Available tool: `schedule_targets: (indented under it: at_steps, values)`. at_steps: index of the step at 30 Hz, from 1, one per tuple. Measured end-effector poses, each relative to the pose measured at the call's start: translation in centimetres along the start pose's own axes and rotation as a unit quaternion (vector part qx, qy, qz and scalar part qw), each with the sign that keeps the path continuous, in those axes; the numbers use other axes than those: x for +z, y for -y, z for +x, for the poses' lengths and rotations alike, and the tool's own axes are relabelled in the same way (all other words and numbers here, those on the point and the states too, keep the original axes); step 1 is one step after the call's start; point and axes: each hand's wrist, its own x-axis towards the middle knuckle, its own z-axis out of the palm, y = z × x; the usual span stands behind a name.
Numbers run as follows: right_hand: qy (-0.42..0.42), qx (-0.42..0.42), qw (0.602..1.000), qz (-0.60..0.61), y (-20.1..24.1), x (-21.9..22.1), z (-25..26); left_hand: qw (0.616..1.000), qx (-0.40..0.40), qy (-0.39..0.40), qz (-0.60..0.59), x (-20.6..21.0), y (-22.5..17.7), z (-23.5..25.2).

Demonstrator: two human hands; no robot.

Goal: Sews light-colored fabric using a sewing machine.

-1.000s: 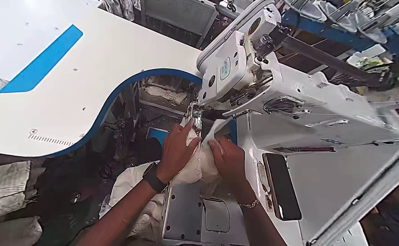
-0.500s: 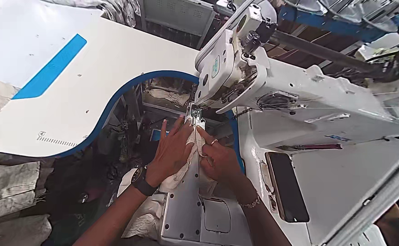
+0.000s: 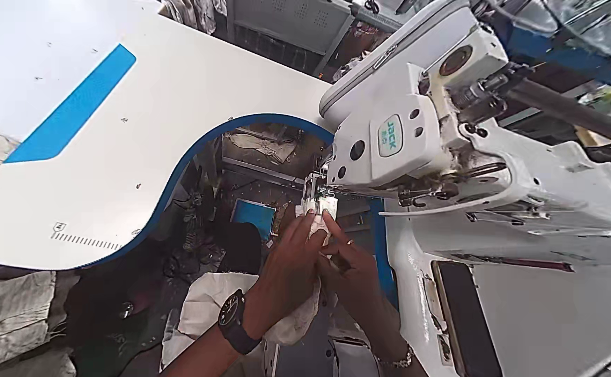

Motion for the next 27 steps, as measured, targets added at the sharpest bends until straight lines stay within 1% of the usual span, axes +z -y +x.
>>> schedule_targets:
  at_steps: [1,3,6,8,11,14,16,17,18,19,20,21,22,23,24,25,26,27]
  values:
    - [0.007,0.022,0.999,0.039,-0.1,-0.2,0.4,1.000,0.001,-0.009,0.003,0.2,0.1,0.1]
    - [0.020,0.063,0.993,0.093,-0.1,-0.5,0.8,1.000,-0.010,-0.001,-0.001,0.4,0.3,0.6]
    - [0.018,0.067,0.992,0.106,0.0,-0.5,1.0,1.000,-0.023,0.004,0.003,0.4,0.3,1.5]
    - [0.013,0.052,0.997,0.058,0.2,-0.1,0.6,1.000,-0.023,0.002,0.003,0.4,0.2,1.4]
    - [-0.010,-0.001,0.996,-0.084,0.8,0.7,0.2,0.999,-0.039,0.001,-0.009,0.7,0.4,1.4]
    - [-0.083,-0.051,0.975,-0.197,1.6,2.1,-0.1,0.998,-0.058,-0.029,-0.005,1.2,0.7,1.9]
    - [-0.118,-0.068,0.955,-0.263,2.2,1.7,-0.9,0.997,-0.068,-0.041,-0.006,1.2,0.7,1.9]
    - [-0.106,-0.052,0.950,-0.290,2.8,0.8,-1.9,0.996,-0.082,-0.042,-0.015,0.6,0.1,1.4]
    - [-0.069,-0.013,0.949,-0.306,3.3,-0.6,-3.1,0.992,-0.116,-0.018,-0.041,-0.7,-1.0,0.5]
    - [-0.010,0.045,0.951,-0.306,3.4,-2.1,-4.3,0.984,-0.156,0.041,-0.071,-2.3,-2.3,-0.7]
    - [0.067,0.118,0.948,-0.289,2.7,-3.5,-5.4,0.972,-0.191,0.111,-0.083,-3.9,-3.5,-1.9]
    - [0.162,0.193,0.934,-0.254,1.3,-5.1,-6.2,0.956,-0.216,0.181,-0.084,-5.3,-4.3,-3.1]
    - [0.255,0.245,0.912,-0.206,-0.5,-6.7,-6.8,0.943,-0.225,0.230,-0.086,-6.1,-4.9,-4.2]
    - [0.313,0.239,0.906,-0.151,-2.1,-8.1,-7.4,0.950,-0.206,0.220,-0.084,-6.2,-5.1,-5.2]
    - [0.334,0.181,0.918,-0.115,-2.0,-9.1,-7.6,0.964,-0.176,0.181,-0.078,-6.0,-5.2,-6.0]
    - [0.322,0.081,0.935,-0.127,-0.3,-9.4,-7.4,0.979,-0.140,0.131,-0.071,-5.6,-4.9,-6.5]
    - [0.283,-0.042,0.939,-0.190,2.8,-9.1,-7.2,0.990,-0.102,0.078,-0.061,-4.7,-4.7,-6.7]
    - [0.243,-0.144,0.920,-0.273,6.3,-8.1,-7.1,0.996,-0.069,0.034,-0.046,-3.8,-4.3,-6.9]
